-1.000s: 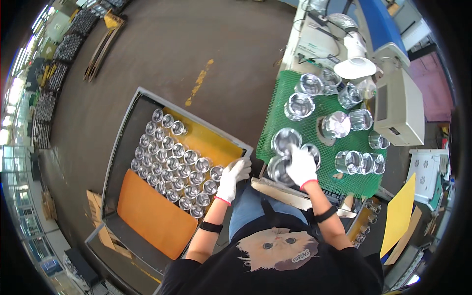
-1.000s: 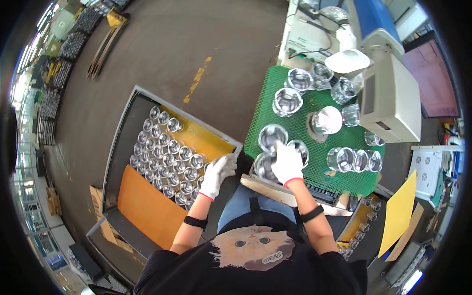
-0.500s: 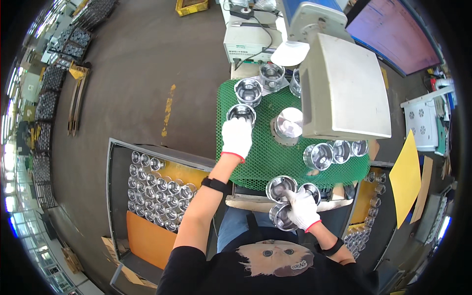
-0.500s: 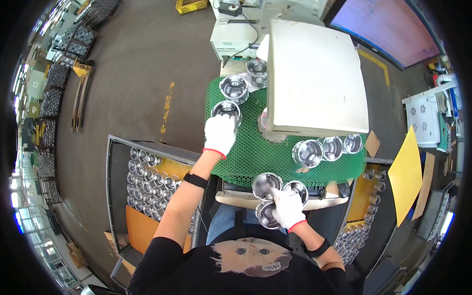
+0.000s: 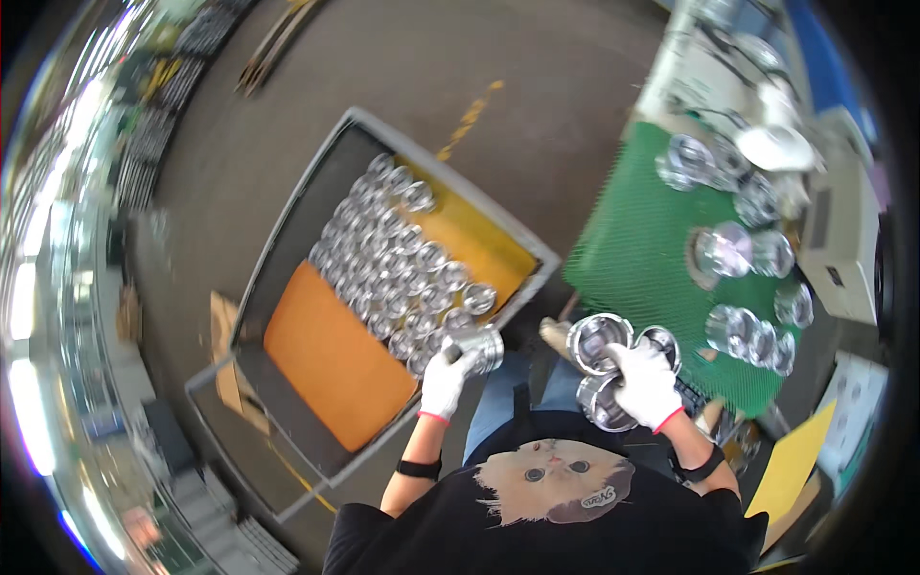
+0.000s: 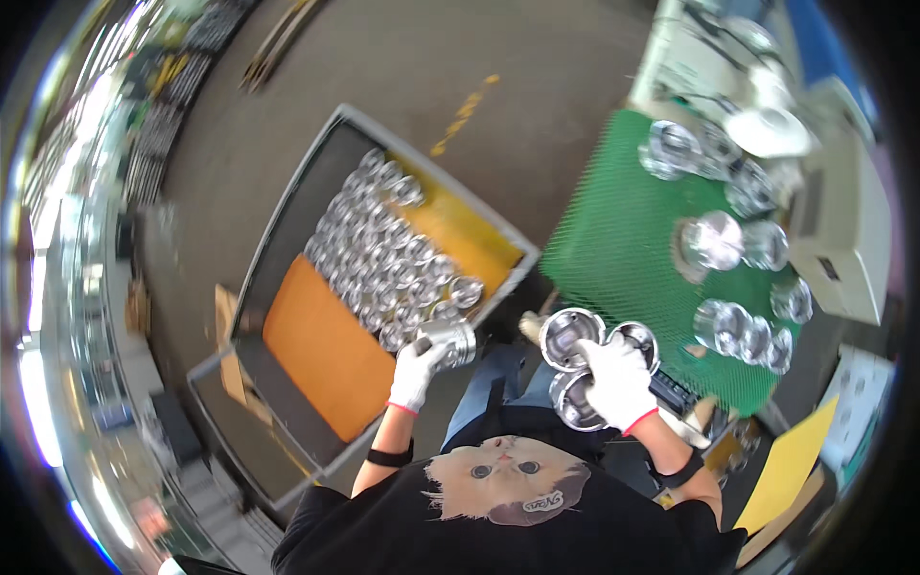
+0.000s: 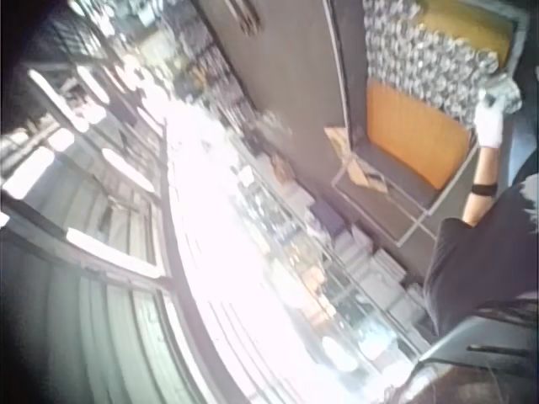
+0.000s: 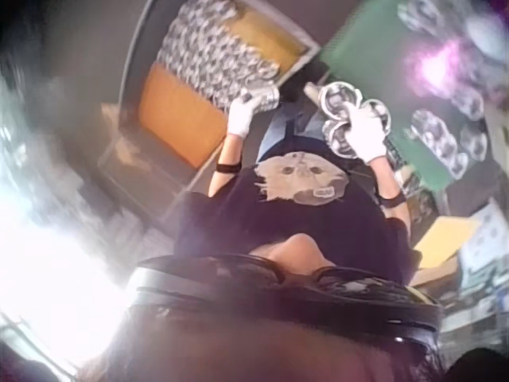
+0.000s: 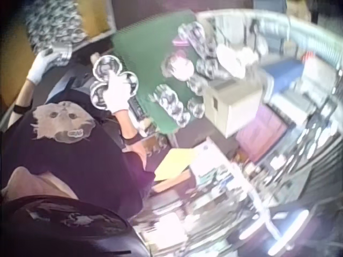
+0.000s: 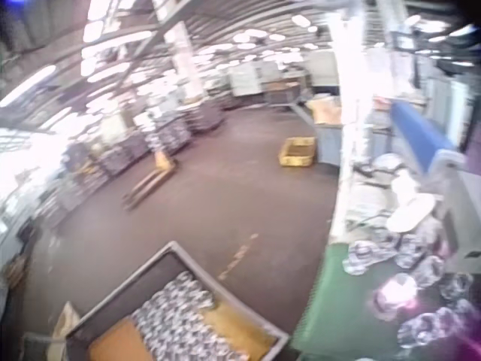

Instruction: The recorder is inspecting and sorting metal engine pistons, placing them under a measurement device and then into a transport bin.

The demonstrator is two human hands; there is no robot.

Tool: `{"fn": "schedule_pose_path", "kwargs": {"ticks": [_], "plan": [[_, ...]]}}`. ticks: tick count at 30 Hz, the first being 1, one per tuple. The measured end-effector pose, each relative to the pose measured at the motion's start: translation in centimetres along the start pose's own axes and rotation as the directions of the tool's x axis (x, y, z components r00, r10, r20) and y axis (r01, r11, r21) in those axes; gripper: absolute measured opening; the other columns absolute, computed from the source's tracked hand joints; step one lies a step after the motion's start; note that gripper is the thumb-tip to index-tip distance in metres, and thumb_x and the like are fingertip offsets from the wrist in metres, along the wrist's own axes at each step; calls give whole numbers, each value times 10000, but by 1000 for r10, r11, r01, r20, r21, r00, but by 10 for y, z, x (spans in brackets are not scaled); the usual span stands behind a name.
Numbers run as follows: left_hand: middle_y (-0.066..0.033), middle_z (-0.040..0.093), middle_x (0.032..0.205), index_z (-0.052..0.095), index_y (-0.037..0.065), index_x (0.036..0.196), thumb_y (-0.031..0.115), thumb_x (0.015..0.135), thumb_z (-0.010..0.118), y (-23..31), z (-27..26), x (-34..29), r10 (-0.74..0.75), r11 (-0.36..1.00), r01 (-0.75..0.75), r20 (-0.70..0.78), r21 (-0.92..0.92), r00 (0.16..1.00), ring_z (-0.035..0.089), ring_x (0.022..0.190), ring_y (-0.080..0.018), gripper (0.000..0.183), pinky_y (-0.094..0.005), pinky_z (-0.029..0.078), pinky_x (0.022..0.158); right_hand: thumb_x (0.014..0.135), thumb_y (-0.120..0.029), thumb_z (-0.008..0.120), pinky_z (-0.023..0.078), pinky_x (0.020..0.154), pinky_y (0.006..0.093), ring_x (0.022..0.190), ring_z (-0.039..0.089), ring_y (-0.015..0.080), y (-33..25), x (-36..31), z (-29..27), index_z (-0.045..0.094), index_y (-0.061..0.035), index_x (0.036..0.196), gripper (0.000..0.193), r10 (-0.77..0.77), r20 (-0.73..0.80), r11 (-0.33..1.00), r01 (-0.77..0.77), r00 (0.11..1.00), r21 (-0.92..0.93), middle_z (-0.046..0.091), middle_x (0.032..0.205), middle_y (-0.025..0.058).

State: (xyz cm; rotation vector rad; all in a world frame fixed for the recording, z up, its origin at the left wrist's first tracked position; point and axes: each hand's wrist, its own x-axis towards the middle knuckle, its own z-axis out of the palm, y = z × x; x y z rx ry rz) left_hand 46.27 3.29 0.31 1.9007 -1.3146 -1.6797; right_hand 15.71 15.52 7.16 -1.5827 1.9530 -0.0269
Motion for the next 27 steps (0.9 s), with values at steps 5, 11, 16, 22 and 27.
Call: {"fn": "schedule_pose_path", "kwargs": {"ticks": [5,11,16,22,27], "plan": [[-69,687,927,685,-39,1044,132,835,648,-89,-118,-68,-269,913,152,-279,-378,922,613,820,-124,273,-264,478,753,704,-103,625,494,742,495,834,591,422,-83,57,-9,594,-173,1120,423,-203,120,978,207,972,-16,574,953,241],[67,531,661,686,45,962,182,866,660,-122,-181,-98,-321,835,-12,-505,-550,801,352,513,-19,169,-207,254,461,696,-76,584,480,823,455,932,611,377,-163,149,24,591,-154,1103,415,-420,154,906,405,894,122,654,914,171],[62,484,609,652,29,886,196,876,654,-113,-187,-87,-407,729,-50,-492,-682,769,329,439,-22,167,-210,224,412,669,-140,652,489,882,463,990,604,403,-193,233,78,543,-113,1218,561,-311,206,950,309,928,41,634,1041,229],[37,529,640,676,-3,1009,170,852,663,-110,-182,-76,-486,610,-34,-407,-792,774,364,464,-21,234,-200,253,423,634,-137,680,495,888,463,996,594,447,-181,308,132,503,-83,1283,675,-277,197,960,277,940,28,597,1066,298],[20,611,765,676,16,1107,133,848,650,-103,-198,-56,-483,683,53,-396,-729,781,441,568,-19,285,-183,331,494,642,-111,652,489,839,482,958,587,441,-199,331,130,533,-83,1209,580,-320,261,927,358,911,-112,596,1016,287]]}}
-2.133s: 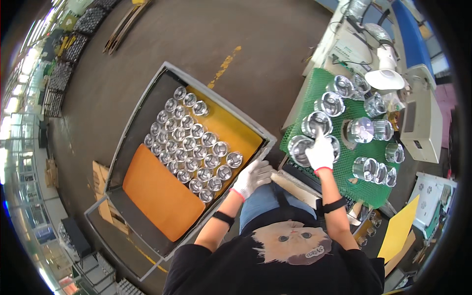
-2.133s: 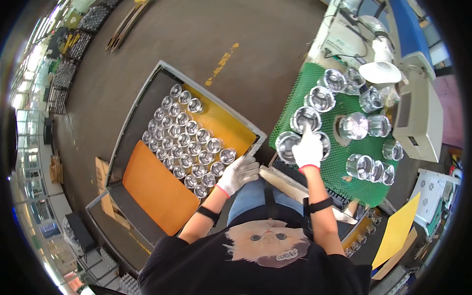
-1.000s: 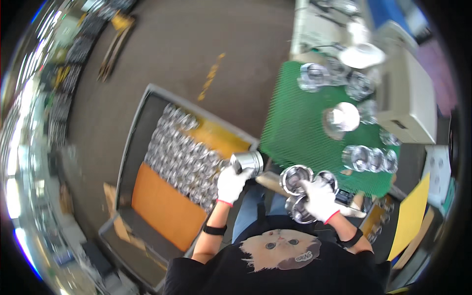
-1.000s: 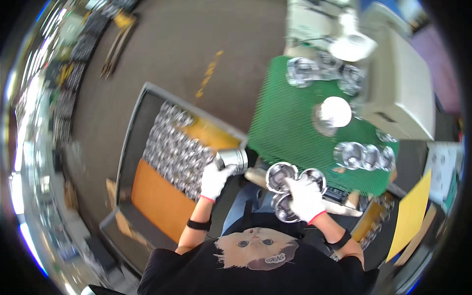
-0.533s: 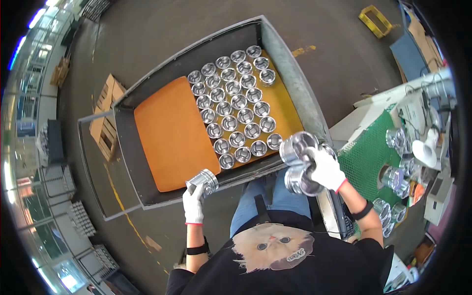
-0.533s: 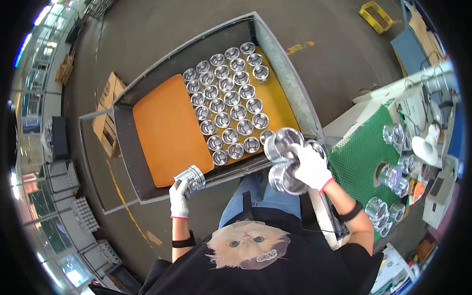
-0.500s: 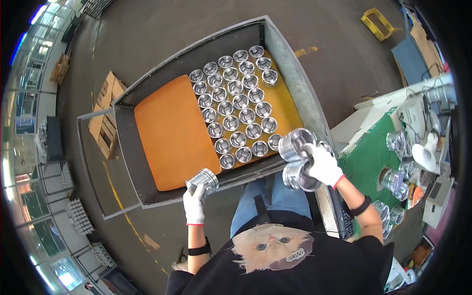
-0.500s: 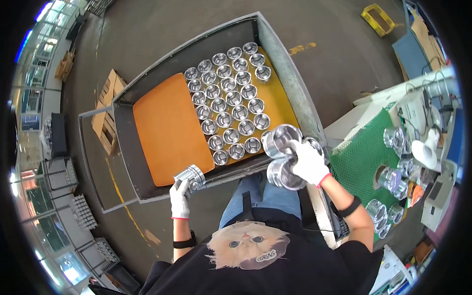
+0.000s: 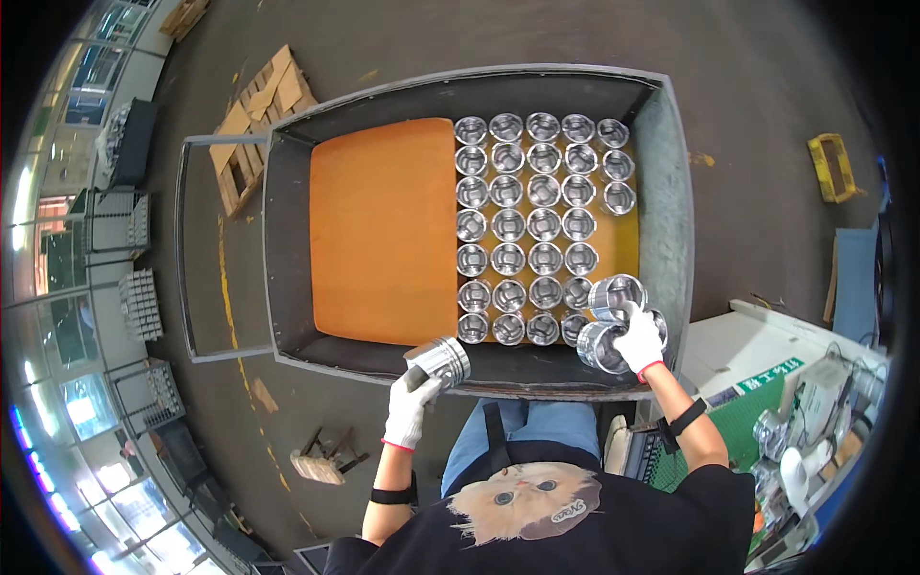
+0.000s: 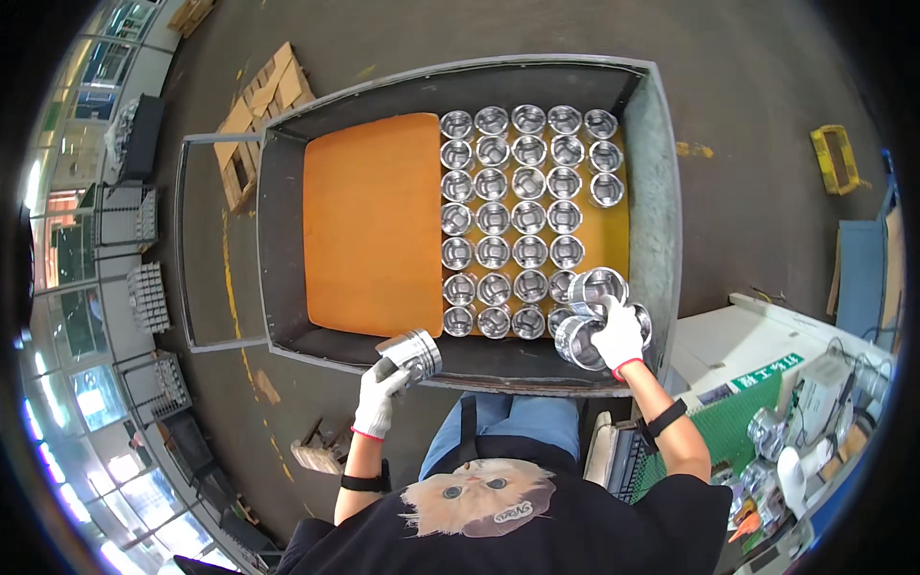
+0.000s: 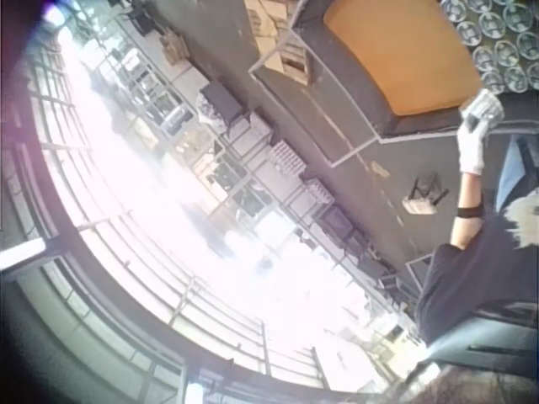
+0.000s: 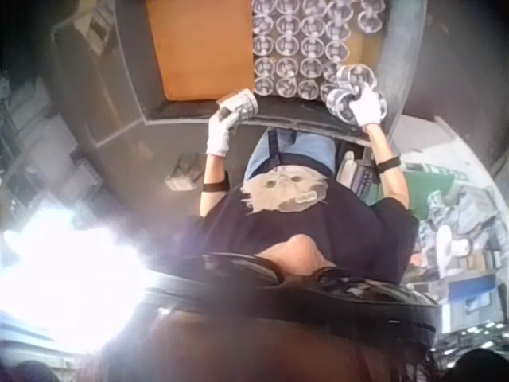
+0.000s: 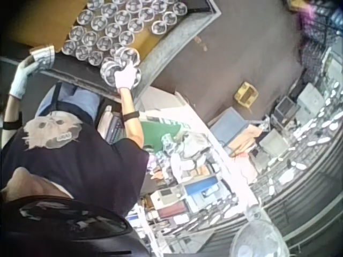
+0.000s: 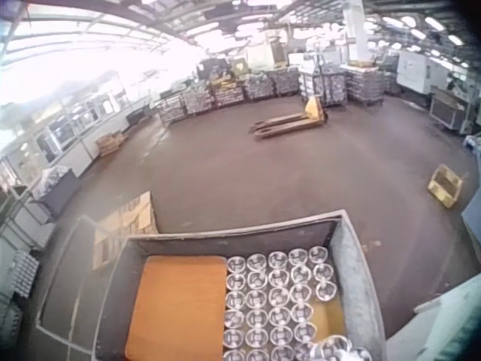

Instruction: The recorder is inspecting and sorting metal engine pistons, placing them under a measurement device and then into a transport bin.

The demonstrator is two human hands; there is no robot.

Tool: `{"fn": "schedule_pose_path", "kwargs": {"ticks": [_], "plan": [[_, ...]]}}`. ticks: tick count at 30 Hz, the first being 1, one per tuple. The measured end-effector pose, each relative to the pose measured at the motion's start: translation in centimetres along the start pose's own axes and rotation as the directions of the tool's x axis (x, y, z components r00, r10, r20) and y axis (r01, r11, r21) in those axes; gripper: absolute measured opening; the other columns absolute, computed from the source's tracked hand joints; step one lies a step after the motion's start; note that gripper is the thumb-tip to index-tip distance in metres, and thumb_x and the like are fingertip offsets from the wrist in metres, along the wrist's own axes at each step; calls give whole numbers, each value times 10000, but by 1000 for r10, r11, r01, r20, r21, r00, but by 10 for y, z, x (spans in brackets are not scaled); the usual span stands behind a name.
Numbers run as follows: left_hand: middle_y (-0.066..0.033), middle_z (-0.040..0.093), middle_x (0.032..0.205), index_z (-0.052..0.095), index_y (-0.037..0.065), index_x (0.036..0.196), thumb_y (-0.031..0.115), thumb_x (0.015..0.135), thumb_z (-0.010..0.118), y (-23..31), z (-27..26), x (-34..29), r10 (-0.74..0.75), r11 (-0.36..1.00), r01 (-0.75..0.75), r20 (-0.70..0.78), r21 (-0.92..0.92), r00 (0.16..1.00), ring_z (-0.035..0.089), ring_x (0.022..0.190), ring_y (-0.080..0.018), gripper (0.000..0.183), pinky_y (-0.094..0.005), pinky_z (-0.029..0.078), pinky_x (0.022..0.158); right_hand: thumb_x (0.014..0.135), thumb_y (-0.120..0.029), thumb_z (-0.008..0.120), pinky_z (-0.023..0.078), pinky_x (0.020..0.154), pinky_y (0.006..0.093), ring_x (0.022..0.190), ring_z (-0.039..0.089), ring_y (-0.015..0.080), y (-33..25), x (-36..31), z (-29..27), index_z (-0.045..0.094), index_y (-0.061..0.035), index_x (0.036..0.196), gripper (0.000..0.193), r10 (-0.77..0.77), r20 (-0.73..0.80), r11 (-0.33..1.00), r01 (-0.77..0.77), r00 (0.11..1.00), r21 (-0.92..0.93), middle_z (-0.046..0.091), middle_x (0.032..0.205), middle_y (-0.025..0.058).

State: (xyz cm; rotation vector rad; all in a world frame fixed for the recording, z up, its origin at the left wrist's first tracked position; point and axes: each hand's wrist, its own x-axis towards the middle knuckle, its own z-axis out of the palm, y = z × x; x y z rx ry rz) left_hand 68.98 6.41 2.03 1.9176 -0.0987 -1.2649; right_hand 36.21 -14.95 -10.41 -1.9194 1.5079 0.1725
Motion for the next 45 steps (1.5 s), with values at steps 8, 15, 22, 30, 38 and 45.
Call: {"fn": "schedule_pose_path", "kwargs": {"ticks": [8,15,22,30,38,45], "plan": [[-143,706,868,699,40,994,189,804,703,-2,-39,99,220,460,-229,140,858,965,675,795,-298,241,-372,506,713,671,-46,609,481,782,493,906,589,425,-60,23,4,597,-90,1118,449,-131,97,982,142,987,-126,588,967,272],[-162,682,776,696,126,888,178,807,635,-67,-134,202,263,137,-259,216,956,940,666,743,-358,114,-467,525,676,730,-81,565,474,716,503,861,591,399,-170,55,88,623,-98,1094,369,-349,186,907,381,918,-181,600,905,235],[-180,683,797,696,86,894,233,794,679,-61,-176,211,275,431,-224,109,874,955,666,773,-372,178,-465,518,690,822,-137,559,488,709,472,855,610,368,-285,105,210,638,-103,1065,257,-493,142,850,510,858,-131,606,878,194],[-92,722,877,691,-10,1102,115,780,731,-40,-182,155,-100,954,132,-130,268,987,631,750,-120,348,-271,502,716,883,-182,530,511,706,455,867,637,348,-360,151,313,645,-118,1055,217,-524,125,808,538,843,-242,604,940,206],[-55,681,856,672,-56,1099,43,805,726,-43,-155,132,-64,991,67,-30,114,998,533,668,-73,315,-224,434,591,888,-144,522,476,809,496,968,588,357,-341,149,293,610,-148,1186,310,-613,227,761,643,757,-90,558,1059,212],[-24,655,776,693,-50,1044,46,784,729,-11,-98,116,-190,956,180,21,233,982,505,633,-51,279,-213,409,567,823,-143,572,464,762,480,890,592,368,-202,114,143,666,-95,1049,249,-683,179,727,683,708,70,608,927,197]]}}
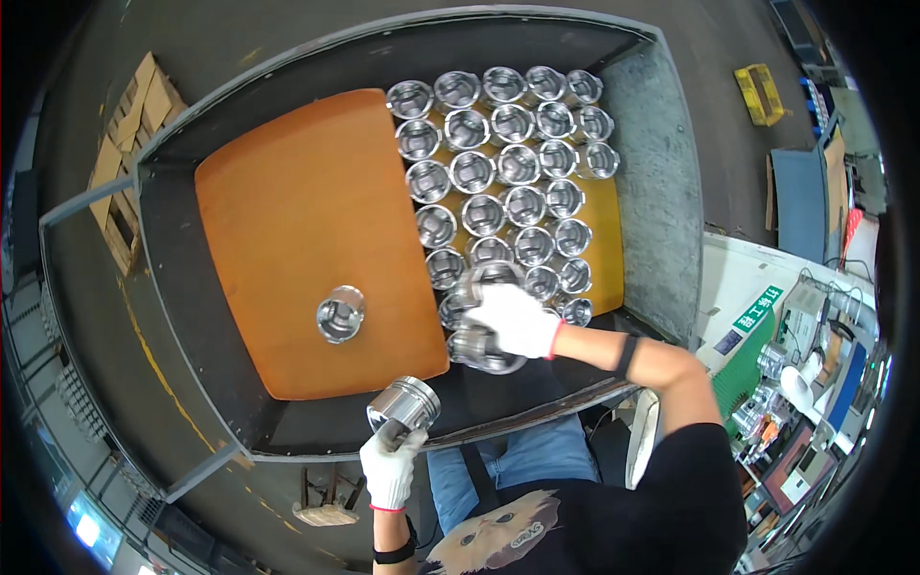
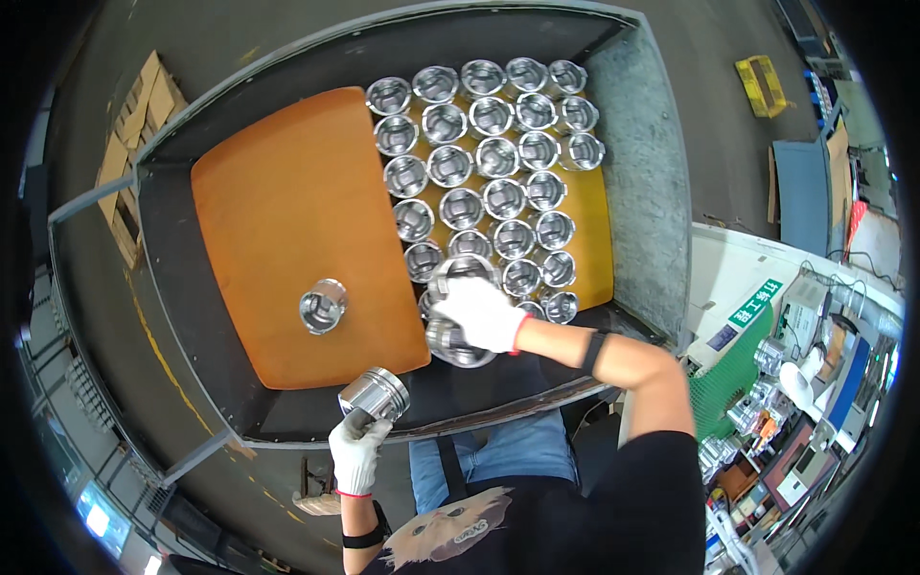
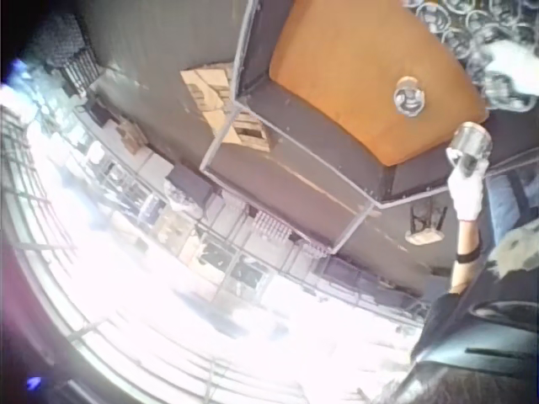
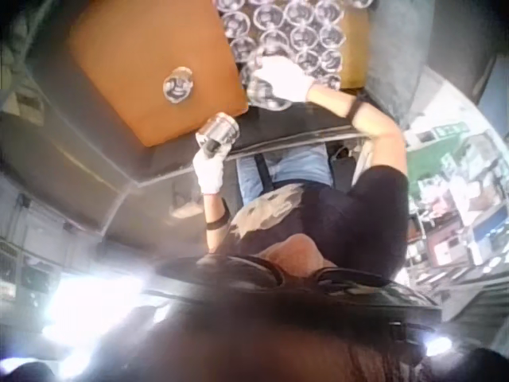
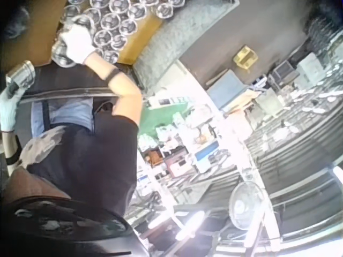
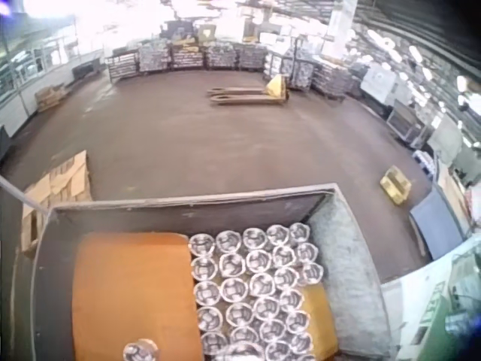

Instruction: The recorder is inspecting and sorting metal engine pistons, placing them under a measurement device and then into a transport bin.

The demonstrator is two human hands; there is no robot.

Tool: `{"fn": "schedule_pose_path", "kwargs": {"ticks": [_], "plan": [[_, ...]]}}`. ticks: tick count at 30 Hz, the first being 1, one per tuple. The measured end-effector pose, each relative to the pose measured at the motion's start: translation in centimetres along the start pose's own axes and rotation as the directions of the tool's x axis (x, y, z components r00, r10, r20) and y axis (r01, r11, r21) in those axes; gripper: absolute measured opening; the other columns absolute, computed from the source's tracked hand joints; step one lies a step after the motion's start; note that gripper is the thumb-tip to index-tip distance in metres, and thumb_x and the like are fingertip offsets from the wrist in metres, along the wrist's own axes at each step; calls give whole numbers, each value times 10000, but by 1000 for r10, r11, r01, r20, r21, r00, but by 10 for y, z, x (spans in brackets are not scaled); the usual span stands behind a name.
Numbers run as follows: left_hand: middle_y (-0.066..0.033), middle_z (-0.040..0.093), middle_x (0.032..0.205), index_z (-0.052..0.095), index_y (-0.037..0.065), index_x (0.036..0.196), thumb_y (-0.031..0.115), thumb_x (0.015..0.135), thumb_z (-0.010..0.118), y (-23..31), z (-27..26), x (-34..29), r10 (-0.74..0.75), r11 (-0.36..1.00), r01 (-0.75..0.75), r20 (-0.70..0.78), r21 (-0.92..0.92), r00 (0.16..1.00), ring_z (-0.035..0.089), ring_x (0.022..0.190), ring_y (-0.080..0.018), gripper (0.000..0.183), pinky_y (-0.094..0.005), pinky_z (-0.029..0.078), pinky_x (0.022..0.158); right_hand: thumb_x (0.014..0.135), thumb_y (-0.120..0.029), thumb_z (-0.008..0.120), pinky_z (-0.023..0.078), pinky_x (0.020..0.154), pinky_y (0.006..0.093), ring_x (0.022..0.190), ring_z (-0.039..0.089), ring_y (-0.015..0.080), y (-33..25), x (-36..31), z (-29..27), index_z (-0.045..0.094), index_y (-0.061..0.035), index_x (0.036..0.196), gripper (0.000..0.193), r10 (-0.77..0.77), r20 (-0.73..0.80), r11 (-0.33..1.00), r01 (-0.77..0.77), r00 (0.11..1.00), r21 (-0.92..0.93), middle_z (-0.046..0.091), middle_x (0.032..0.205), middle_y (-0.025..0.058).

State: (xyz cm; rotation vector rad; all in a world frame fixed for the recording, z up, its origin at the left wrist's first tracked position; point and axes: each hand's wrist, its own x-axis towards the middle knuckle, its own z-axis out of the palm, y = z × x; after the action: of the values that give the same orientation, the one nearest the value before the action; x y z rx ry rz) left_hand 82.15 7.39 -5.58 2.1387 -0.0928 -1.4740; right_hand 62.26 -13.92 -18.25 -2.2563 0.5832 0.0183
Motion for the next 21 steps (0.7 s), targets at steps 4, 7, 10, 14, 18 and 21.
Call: {"fn": "schedule_pose_path", "kwargs": {"ticks": [4,7,10,14,18,21], "plan": [[-28,648,704,707,-18,1001,67,774,741,18,46,-3,18,986,-29,65,162,998,522,613,-59,245,-231,433,570,780,-241,668,474,790,469,896,586,355,39,-89,-100,662,-88,1051,311,238,194,964,-207,952,-166,590,952,196],[-73,651,671,706,6,969,110,765,755,35,89,-5,152,892,-206,163,402,975,562,587,-105,234,-269,466,587,760,-102,577,484,783,476,931,594,367,104,-140,-122,654,-67,958,216,276,257,930,-190,926,-315,584,984,216],[-127,658,699,699,22,934,175,755,769,44,125,-9,188,792,-270,202,547,961,624,595,-216,245,-317,491,598,807,-121,563,483,791,472,928,593,366,167,-155,-118,655,-72,930,161,327,257,902,-219,909,-373,583,991,213],[-135,655,705,705,43,914,205,742,771,46,160,-16,190,748,-295,234,594,953,645,625,-281,246,-345,498,597,879,-188,537,474,848,468,999,575,365,245,-163,-84,645,-83,986,185,336,94,886,-280,937,-369,583,1039,208],[-144,671,746,710,48,922,225,735,770,44,183,-25,179,685,-295,239,666,954,657,670,-316,265,-375,509,616,924,-218,510,455,937,462,1099,550,384,290,-148,-51,604,-77,1131,267,484,-71,849,-488,872,-203,574,1156,221],[-160,684,788,712,50,933,233,732,774,42,195,-25,195,653,-302,231,695,953,669,710,-334,279,-387,514,632,940,-220,495,435,980,463,1136,534,394,311,-137,-40,550,-56,1226,334,472,-32,848,-464,881,-255,548,1241,223]]}}
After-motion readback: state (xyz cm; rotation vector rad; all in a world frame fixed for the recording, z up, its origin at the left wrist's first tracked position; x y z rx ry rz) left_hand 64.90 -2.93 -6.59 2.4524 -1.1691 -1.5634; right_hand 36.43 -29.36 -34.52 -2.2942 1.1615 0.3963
